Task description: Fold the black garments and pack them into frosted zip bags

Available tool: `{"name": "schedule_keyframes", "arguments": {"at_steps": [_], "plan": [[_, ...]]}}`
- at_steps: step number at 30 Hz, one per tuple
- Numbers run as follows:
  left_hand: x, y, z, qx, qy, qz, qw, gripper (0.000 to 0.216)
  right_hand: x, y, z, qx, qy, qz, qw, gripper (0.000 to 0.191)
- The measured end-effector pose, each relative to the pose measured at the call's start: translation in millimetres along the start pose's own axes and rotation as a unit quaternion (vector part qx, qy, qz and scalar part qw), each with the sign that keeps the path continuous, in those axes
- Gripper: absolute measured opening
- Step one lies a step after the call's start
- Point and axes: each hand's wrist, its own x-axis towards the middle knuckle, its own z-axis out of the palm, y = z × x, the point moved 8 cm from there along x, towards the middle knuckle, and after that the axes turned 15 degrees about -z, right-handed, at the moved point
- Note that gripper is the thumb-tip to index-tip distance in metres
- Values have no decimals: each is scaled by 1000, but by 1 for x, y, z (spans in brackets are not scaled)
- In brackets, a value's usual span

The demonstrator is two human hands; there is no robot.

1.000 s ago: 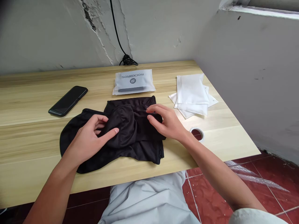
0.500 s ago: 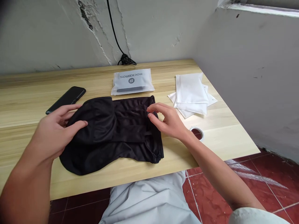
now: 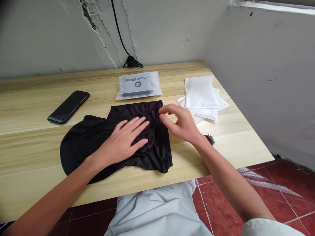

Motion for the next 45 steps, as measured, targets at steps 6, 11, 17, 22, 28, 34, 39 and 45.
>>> {"name": "schedule_keyframes", "arguments": {"at_steps": [6,11,17,22,28,34,39,45], "plan": [[1,-8,13,12,-26,22,999,60,-11,58,-33,-179,1,106,978,27],[9,-51,-36,-3,103,-175,979,43,-29,94,-32,-237,-73,198,948,40],[12,-76,-29,-14,-33,-268,963,54,-25,88,-38,-261,3,193,946,34],[16,-70,-19,-102,-51,-238,965,46,-24,88,-29,-230,-36,198,952,39],[19,-56,-2,-402,-103,-239,878,45,-23,83,-20,-203,-58,199,957,31],[22,-44,19,-593,-200,-309,716,50,-24,82,-22,-140,-39,202,969,20],[19,-35,21,-558,-249,-240,754,28,-12,46,-28,-107,79,80,988,16],[11,-36,15,-634,-219,-224,707,46,-7,11,14,-19,0,-2,1000,12]]}}
